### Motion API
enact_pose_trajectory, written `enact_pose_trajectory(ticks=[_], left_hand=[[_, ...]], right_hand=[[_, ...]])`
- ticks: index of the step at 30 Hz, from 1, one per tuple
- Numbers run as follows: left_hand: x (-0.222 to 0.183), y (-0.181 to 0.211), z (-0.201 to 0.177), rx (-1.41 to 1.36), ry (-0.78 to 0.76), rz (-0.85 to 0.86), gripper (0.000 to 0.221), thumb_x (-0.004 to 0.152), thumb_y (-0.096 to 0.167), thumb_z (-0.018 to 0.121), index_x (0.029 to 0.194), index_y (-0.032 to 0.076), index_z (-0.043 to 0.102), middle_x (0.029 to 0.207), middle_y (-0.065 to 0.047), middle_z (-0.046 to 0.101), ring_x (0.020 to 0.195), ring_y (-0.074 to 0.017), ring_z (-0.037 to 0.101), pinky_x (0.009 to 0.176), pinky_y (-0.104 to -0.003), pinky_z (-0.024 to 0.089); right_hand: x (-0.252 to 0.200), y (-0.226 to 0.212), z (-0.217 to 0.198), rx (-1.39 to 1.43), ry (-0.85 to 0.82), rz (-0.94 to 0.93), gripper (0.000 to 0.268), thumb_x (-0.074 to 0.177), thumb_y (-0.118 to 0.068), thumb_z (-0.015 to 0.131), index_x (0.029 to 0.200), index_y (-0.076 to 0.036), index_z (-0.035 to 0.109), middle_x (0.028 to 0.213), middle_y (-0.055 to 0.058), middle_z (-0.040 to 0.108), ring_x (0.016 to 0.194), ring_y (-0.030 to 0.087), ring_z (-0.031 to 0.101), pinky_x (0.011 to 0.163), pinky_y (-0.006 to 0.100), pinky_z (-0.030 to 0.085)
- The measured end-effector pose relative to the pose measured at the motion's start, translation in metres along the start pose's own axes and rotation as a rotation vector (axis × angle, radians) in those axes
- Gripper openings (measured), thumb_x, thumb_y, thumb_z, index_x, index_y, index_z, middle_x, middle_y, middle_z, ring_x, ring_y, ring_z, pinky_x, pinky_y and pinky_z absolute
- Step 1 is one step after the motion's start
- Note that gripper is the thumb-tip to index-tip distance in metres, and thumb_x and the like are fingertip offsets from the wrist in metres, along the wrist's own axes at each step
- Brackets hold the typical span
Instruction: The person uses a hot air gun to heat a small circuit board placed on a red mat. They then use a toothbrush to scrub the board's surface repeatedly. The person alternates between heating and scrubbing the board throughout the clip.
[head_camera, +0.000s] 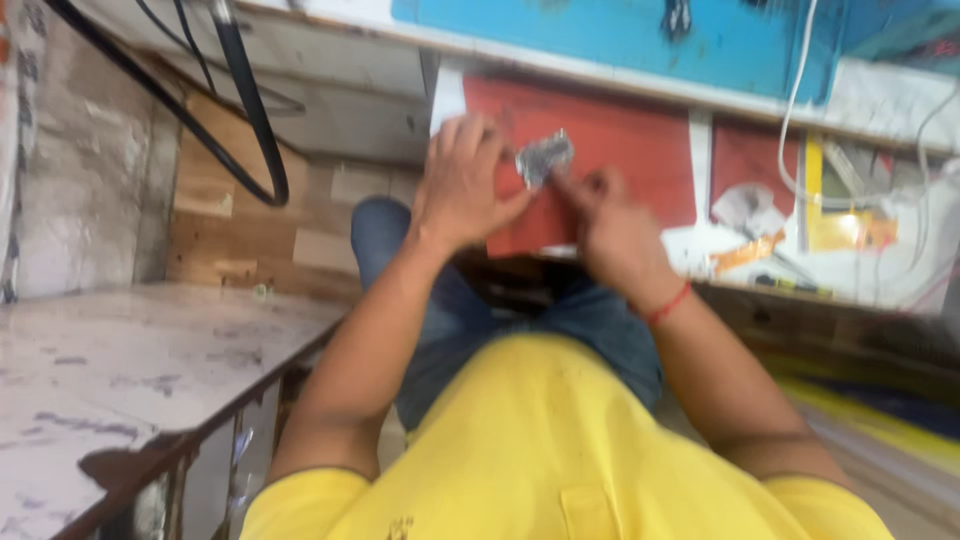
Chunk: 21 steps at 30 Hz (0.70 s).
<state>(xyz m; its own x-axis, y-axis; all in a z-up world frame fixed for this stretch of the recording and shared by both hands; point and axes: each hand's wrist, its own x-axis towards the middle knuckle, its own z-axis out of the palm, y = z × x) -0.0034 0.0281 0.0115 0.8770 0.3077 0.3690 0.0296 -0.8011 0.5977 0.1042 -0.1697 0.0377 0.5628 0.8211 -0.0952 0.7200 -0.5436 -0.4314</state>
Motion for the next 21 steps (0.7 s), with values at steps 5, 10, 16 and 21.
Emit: enact_pose_trajectory(ticks=[5,10,16,21], left_hand=[[0.015,-0.001,0.002,0.019,-0.049,-0.068,0.044,0.073,0.034,0.089,0.1,0.009,0.065,0.116,-0.011,0.054,0.118,-0.0342,0.048,0.101,-0.047,0.041],[-0.006,0.016,0.019,0.064,-0.06,-0.22,0.045,0.074,0.032,0.088,0.1,0.007,0.062,0.114,-0.012,0.053,0.12,-0.0334,0.048,0.104,-0.048,0.041],[-0.008,0.019,0.024,0.08,0.058,-0.163,0.048,0.073,0.032,0.089,0.104,0.006,0.063,0.12,-0.014,0.051,0.125,-0.0363,0.046,0.107,-0.049,0.04],[-0.018,0.027,0.015,-0.021,0.08,-0.111,0.038,0.082,0.026,0.085,0.107,0.005,0.066,0.116,-0.013,0.057,0.114,-0.0352,0.052,0.098,-0.047,0.043]], right_hand=[[0.01,0.007,-0.01,-0.032,0.046,-0.113,0.062,0.086,0.001,0.05,0.146,-0.015,0.058,0.116,0.024,0.06,0.088,0.044,0.066,0.073,0.051,0.056],[-0.008,-0.003,-0.009,-0.011,0.032,-0.038,0.057,0.096,0.002,0.05,0.151,-0.012,0.055,0.121,0.023,0.06,0.089,0.045,0.066,0.077,0.054,0.054],[-0.002,0.006,-0.01,-0.041,0.059,-0.044,0.064,0.088,0.003,0.05,0.15,-0.014,0.055,0.118,0.02,0.061,0.087,0.043,0.067,0.071,0.053,0.054],[-0.002,0.003,-0.008,-0.074,-0.008,-0.042,0.063,0.089,0.0,0.051,0.149,-0.016,0.055,0.114,0.02,0.06,0.082,0.043,0.066,0.069,0.052,0.055]])
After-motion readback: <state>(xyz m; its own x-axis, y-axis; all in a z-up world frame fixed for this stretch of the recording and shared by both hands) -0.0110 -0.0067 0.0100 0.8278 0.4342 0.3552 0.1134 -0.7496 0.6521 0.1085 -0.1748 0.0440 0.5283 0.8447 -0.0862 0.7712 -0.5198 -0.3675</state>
